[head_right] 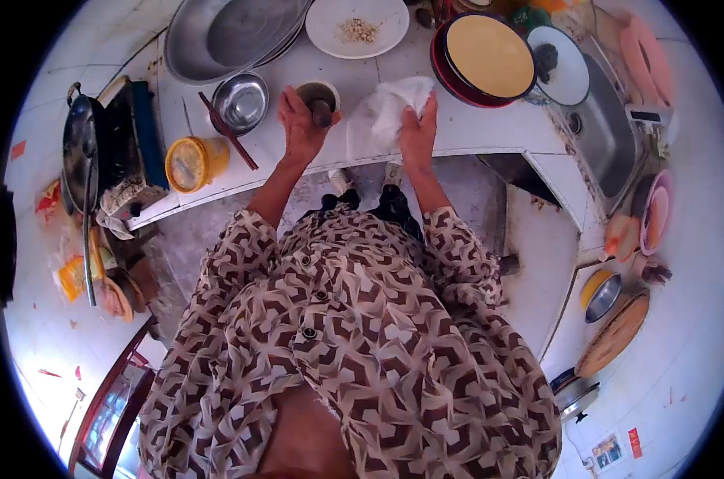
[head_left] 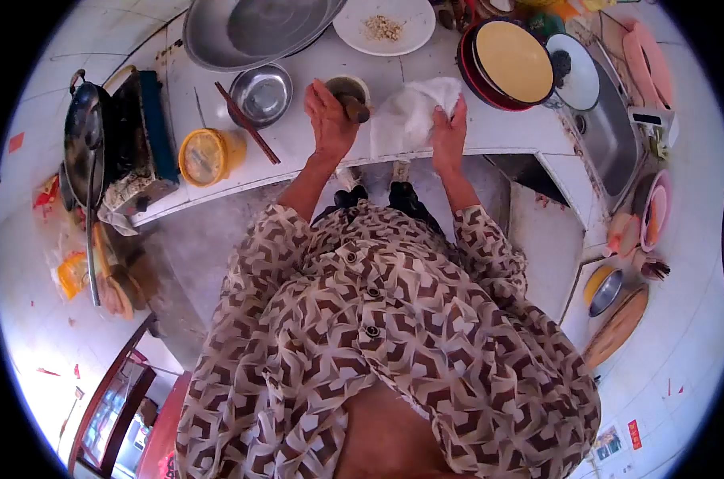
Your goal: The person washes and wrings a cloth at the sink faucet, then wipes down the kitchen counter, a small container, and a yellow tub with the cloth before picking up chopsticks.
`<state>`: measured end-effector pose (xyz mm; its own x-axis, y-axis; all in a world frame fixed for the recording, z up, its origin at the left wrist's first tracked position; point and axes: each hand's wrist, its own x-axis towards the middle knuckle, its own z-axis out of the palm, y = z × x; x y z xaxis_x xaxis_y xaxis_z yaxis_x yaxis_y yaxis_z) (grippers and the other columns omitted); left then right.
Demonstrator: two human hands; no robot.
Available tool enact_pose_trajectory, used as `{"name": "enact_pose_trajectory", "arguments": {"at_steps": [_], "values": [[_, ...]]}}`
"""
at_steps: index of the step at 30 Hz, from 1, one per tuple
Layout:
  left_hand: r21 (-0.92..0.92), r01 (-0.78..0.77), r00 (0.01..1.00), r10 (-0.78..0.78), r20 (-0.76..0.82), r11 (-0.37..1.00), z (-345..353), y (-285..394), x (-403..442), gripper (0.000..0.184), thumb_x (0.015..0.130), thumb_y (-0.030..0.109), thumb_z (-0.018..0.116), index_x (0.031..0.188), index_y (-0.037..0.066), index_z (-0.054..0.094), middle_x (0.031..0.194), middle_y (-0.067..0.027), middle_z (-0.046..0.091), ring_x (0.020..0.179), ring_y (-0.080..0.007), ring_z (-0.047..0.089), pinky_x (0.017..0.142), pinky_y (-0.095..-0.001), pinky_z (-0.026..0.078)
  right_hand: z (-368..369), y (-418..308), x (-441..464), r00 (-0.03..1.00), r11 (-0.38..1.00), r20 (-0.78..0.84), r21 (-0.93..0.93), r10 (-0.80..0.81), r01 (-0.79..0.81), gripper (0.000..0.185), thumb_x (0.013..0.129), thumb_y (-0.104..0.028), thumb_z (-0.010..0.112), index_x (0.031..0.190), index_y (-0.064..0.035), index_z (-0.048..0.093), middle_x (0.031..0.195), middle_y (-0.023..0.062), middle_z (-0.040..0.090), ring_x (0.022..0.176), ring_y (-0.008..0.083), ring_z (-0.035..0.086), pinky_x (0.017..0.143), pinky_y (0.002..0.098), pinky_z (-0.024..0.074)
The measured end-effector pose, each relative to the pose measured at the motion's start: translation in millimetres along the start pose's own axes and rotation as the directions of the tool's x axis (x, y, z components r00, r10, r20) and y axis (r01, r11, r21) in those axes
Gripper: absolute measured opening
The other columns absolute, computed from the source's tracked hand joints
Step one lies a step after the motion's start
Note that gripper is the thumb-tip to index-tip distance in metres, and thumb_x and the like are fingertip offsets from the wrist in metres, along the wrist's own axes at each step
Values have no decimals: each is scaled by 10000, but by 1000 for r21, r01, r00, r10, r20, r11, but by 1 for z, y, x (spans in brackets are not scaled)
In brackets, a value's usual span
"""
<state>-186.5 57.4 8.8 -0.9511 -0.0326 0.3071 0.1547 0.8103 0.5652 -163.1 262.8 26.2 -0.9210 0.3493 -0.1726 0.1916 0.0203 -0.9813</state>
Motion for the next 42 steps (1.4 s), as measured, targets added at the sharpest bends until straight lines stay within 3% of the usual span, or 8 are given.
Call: {"name": "enact_pose_trajectory", "arguments": {"at_steps": [3, 10, 21, 26, 32, 35, 36, 42], "values": [[88, 73, 992, -63, -110, 993, 1, -1, 7, 1043, 640, 242, 792, 1362, -117, 130, 1307, -310, 285, 1182, -458, 324, 979, -528, 300, 4, 36, 2, 896, 816, 98, -381, -432, 435, 595, 822, -39, 545, 1386, -127, 378, 1196, 127, 551, 1174, 323, 481, 884, 415, 438], [112, 179, 977, -164, -135, 977, -24, 0, 21, 952, 672, 252, 755, 1349, -111, 192, 1280, -298, 314, 1155, -462, 358, 936, -521, 355, 19, 54, 12, 627, -10, 664, -690, -408, 724, 531, 833, -268, 578, 1344, -307, 440, 1249, 36, 483, 1305, 304, 292, 985, 607, 260], [152, 243, 959, -215, -183, 958, -38, -17, 11, 913, 713, 301, 731, 1336, -91, 190, 1227, -295, 354, 1115, -457, 377, 924, -526, 344, 79, 62, 39, 725, -10, 563, -792, -397, 610, 464, 724, -145, 586, 1182, -216, 596, 1187, 95, 515, 1249, 340, 377, 1008, 529, 295], [165, 301, 944, -269, -191, 939, -53, -46, 19, 954, 650, 331, 789, 1305, -64, 218, 1215, -277, 364, 1105, -442, 384, 913, -509, 350, 43, 37, -27, 435, 332, 836, -328, -333, 884, 528, 716, 21, 526, 1175, -221, 621, 1155, 111, 572, 1246, 288, 417, 1061, 465, 294], [145, 350, 924, -316, -213, 925, -55, -56, 20, 1112, 599, 470, 820, 1362, -35, 188, 1268, -280, 323, 1148, -432, 356, 963, -492, 316, -106, 48, 4, 757, 172, 521, -767, -394, 618, 479, 768, 20, 500, 1188, -185, 604, 1162, 158, 525, 1226, 373, 418, 1043, 478, 300], [178, 353, 925, -314, -211, 919, -49, -59, 19, 1178, 592, 488, 819, 1387, -51, 137, 1279, -286, 312, 1155, -434, 350, 971, -486, 314, -123, 58, 15, 922, 271, 25, -952, -386, 140, 487, 757, 37, 478, 1190, -158, 585, 1074, 153, 539, 1199, 376, 440, 1036, 484, 308], [181, 344, 927, -304, -219, 921, -48, -60, 18, 1181, 589, 487, 822, 1385, -54, 136, 1279, -286, 310, 1154, -436, 349, 971, -487, 313, -112, 94, 26, 873, 535, 24, -782, -487, 320, 561, 710, 51, 466, 1226, -146, 565, 1022, 159, 529, 1110, 356, 445, 995, 489, 321], [106, 199, 946, -162, -282, 974, -47, -68, 16, 1167, 591, 447, 838, 1362, -98, 152, 1257, -278, 314, 1151, -431, 349, 986, -489, 295, 26, 50, -12, 525, 326, 764, -421, -375, 846, 549, 717, 40, 482, 1233, -130, 562, 1109, 155, 538, 1133, 315, 456, 1011, 478, 344]]}}
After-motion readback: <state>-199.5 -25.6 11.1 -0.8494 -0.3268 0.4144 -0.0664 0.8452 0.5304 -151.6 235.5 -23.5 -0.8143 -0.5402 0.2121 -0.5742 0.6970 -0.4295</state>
